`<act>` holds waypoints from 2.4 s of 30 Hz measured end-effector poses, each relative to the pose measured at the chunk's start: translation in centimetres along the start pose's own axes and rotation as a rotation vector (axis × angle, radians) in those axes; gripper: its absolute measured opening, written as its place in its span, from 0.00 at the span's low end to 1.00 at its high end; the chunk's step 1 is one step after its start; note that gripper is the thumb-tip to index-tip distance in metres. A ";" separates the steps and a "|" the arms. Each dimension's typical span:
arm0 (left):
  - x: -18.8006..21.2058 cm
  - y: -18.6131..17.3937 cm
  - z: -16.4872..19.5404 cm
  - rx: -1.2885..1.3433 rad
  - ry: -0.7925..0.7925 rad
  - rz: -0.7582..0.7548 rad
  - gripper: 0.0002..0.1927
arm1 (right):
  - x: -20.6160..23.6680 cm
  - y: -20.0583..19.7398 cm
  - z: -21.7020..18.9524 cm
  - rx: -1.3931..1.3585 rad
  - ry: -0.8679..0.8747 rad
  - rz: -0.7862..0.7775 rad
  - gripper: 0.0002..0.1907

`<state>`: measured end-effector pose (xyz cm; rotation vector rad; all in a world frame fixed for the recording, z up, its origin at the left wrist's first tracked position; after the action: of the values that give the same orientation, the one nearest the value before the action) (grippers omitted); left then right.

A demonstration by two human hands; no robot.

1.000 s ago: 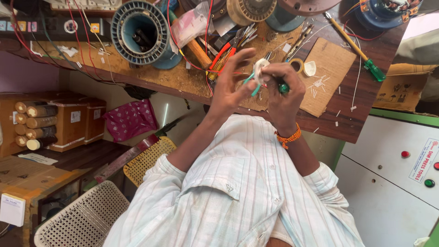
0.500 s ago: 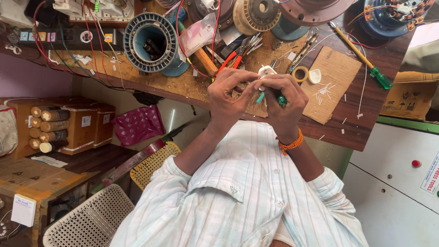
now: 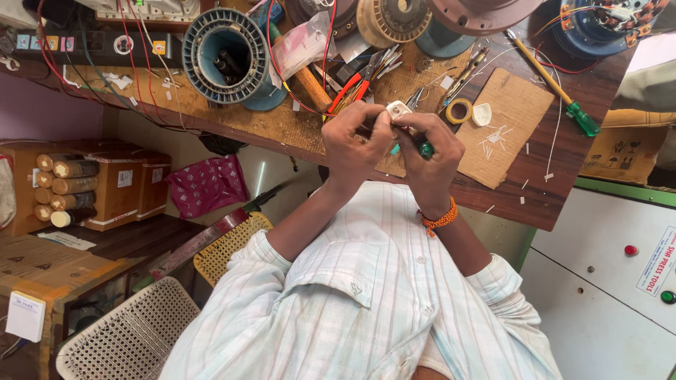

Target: The person uses a screwdriver and pliers to strip wires and secure them into a white electrical plug. They tighten the terminal screws and adjust the wire connections throughout the process.

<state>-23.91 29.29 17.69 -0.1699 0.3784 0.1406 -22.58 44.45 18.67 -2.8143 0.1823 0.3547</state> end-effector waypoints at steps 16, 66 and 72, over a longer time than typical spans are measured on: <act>1.0 1.6 -2.6 0.625 -0.270 -0.280 0.06 | 0.4 -0.5 0.2 -0.069 -0.040 -0.008 0.07; -0.4 3.7 -4.2 0.805 -0.230 -0.136 0.34 | -4.3 -1.8 -1.2 -0.084 -0.128 0.006 0.07; -0.2 3.8 -4.3 0.759 -0.213 -0.139 0.34 | -4.4 -1.3 -2.4 0.069 -0.252 -0.022 0.08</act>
<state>-26.25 32.18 13.25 0.5642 0.1860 -0.1264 -26.09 45.35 22.38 -2.6713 0.1055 0.6779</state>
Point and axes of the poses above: each hand's wrist, its own x-axis away from the middle knuckle, its own y-axis out of the palm, z = x × y, the point moved 7 cm from there along -x, towards the middle knuckle, and after that the axes turned 5 degrees about y, right-handed, at the moved point
